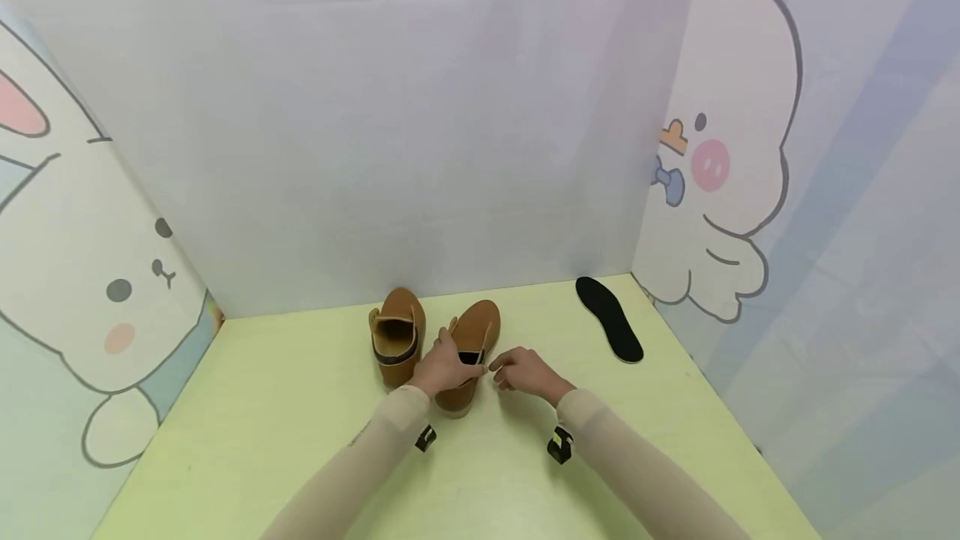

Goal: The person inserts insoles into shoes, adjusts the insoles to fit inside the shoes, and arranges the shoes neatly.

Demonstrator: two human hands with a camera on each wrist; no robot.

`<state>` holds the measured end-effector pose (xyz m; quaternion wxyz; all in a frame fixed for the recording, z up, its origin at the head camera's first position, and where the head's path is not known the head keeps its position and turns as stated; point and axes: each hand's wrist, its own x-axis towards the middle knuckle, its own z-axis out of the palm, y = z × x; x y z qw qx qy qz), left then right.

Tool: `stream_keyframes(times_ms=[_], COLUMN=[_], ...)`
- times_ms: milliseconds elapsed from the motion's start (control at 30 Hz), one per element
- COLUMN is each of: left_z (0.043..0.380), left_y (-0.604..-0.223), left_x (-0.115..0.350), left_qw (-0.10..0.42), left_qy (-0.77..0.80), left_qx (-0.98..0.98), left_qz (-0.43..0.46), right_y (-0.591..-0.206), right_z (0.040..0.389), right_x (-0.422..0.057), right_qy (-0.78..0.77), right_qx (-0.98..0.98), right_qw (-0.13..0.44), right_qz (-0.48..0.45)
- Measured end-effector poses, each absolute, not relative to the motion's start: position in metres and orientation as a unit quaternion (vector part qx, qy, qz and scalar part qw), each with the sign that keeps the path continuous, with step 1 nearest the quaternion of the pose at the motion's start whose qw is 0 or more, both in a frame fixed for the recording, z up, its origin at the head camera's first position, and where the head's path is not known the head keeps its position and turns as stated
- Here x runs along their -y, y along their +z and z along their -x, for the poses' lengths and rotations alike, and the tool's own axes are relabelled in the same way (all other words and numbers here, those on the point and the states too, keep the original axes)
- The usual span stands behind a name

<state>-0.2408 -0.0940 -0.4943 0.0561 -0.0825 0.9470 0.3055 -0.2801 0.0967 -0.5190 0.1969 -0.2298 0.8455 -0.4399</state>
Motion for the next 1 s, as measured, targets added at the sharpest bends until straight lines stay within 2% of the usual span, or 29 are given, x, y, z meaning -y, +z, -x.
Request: stream_keyframes(times_ms=[233, 567, 1000], left_z=[0.248, 0.25, 0.248], left_y=[-0.492, -0.496, -0.496], left_x=[0.102, 0.099, 0.1], left_qw=[0.048, 0.043, -0.001], left_qy=[0.284, 0.242, 0.26], left_qx=[-0.954, -0.963, -0.96], left_qz=[0.086, 0.106, 0.107], right_y=[-0.521, -0.525, -0.517], right_z=[0.28, 0.28, 0.282], right_x=[-0.103, -0.106, -0.115], right_qy=[-0.442, -0.448, -0.436], right_qx=[-0.829, -0.821, -0.831], right_qw=[0.193, 0.189, 0.148], right_qz=[0.284, 0.299, 0.312])
